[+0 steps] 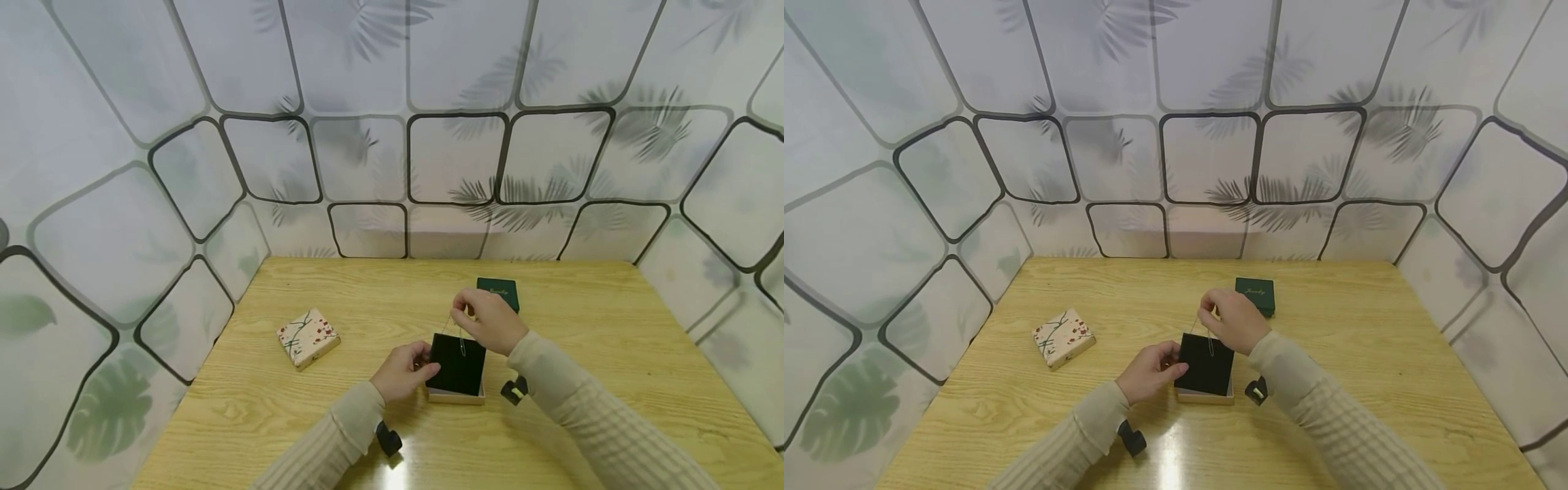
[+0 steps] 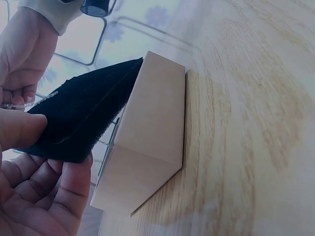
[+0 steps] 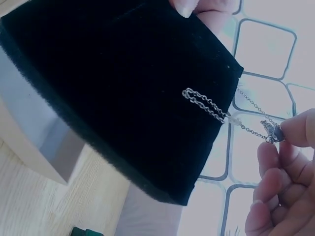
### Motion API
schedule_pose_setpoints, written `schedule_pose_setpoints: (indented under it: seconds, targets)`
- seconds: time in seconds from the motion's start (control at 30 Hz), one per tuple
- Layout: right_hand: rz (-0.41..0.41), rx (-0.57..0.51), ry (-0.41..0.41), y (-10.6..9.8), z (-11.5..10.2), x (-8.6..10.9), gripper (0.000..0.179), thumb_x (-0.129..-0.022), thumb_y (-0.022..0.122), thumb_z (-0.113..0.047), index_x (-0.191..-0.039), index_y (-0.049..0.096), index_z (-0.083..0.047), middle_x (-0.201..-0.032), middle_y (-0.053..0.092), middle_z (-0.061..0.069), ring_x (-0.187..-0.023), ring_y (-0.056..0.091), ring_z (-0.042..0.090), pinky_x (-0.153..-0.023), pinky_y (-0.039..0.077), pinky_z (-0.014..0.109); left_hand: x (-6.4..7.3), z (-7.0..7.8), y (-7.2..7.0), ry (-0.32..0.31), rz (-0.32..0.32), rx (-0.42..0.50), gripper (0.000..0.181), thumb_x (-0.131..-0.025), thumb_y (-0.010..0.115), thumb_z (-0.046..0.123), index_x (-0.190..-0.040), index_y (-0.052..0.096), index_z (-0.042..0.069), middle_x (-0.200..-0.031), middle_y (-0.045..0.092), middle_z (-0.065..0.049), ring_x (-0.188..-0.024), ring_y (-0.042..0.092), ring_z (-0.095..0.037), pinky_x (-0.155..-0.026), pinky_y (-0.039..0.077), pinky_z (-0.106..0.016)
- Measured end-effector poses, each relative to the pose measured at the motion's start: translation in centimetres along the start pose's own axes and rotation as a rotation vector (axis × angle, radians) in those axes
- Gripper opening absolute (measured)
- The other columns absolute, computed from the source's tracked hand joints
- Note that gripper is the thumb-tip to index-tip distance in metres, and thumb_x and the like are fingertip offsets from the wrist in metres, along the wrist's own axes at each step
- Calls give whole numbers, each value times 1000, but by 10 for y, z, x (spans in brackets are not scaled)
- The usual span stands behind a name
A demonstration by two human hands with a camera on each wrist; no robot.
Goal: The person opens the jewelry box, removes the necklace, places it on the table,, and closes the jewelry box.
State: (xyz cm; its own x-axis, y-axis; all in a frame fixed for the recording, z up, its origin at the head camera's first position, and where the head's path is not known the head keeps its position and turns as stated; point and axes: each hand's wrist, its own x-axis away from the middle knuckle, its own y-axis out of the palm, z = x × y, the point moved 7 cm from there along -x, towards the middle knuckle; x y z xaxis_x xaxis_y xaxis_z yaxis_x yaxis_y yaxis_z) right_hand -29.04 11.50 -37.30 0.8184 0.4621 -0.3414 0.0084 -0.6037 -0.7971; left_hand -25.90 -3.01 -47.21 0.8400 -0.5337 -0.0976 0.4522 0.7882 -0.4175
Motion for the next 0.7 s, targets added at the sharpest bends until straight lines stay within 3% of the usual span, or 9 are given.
schedule_pose_setpoints:
  seconds: [0.33,0.6,0.7]
  targets:
    - [9,-57,8,-5,5,-1,8,-98,58,-15,-90,56,-16,-74,55,-9,-59,47,8,-54,43,27,2,2,1,-16,1,-3,14,-98,58,14,-108,63,6,-93,63,-3,-80,57,-13,-67,47,-22]
    - [46,-89,12,-12,11,-4,7,-97,59,-14,-91,56,-14,-73,56,-7,-57,49,9,-53,44,27,12,33,-4,-17,-4,2,18,-95,59,4,-111,62,-3,-95,63,-11,-84,58,-20,-70,49,-24]
    - [67,-92,12,-15,14,-5,5,-97,59,-13,-92,56,-12,-74,57,-6,-59,51,9,-54,45,27,11,26,-3,-20,6,-22,17,-94,61,6,-109,62,-1,-93,62,-8,-83,57,-18,-69,48,-22]
